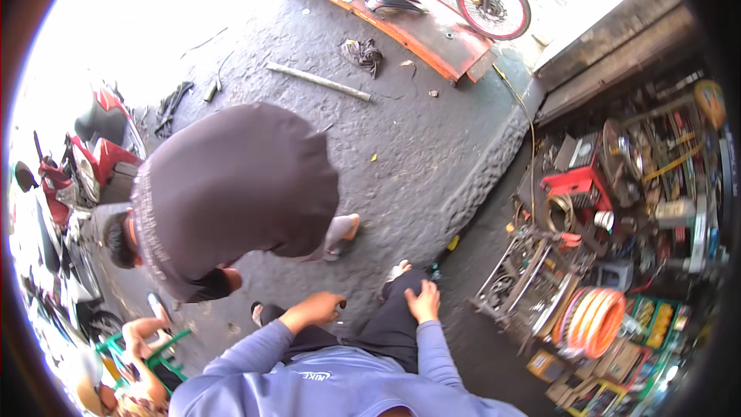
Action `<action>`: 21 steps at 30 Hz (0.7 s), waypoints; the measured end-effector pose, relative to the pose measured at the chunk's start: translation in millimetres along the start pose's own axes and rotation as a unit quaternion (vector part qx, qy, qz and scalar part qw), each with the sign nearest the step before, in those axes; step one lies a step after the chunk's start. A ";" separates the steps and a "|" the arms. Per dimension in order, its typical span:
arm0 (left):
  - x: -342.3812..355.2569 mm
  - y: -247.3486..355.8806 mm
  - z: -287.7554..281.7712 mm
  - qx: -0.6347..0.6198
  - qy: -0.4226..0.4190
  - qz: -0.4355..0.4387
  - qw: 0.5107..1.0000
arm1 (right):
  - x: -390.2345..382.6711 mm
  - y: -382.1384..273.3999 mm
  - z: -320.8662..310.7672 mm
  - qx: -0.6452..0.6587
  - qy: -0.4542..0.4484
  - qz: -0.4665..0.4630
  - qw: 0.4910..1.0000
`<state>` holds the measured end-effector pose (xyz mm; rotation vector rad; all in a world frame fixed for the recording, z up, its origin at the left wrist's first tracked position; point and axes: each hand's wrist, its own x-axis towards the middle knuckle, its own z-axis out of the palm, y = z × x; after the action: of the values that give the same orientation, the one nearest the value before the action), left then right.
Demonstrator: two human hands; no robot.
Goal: The recorder is assembling and repairing a motorcycle front fork assembly, including installing the fender and shock absorbers using power tools and manual tools.
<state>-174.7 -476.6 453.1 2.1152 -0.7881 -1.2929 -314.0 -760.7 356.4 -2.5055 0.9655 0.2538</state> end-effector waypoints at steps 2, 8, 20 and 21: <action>60.1 28.7 -14.0 0.045 -0.026 -0.026 0.998 | 28.2 9.6 -26.0 -0.061 -0.197 0.078 0.975; 238.1 85.3 -79.3 0.054 0.187 -0.020 0.981 | 185.4 74.5 -64.1 -0.018 -0.431 0.042 0.901; 452.8 -68.9 -237.0 -0.338 0.403 -0.266 0.808 | 597.1 -172.0 -51.0 0.151 -0.284 -0.179 0.930; 455.4 -85.7 -240.2 -0.358 0.410 -0.284 0.789 | 626.4 -202.2 -42.3 0.150 -0.294 -0.172 0.928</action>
<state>229.1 -709.3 218.2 1.9613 0.6682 -0.5793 285.7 -1018.1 261.1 -2.0714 0.2886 0.6428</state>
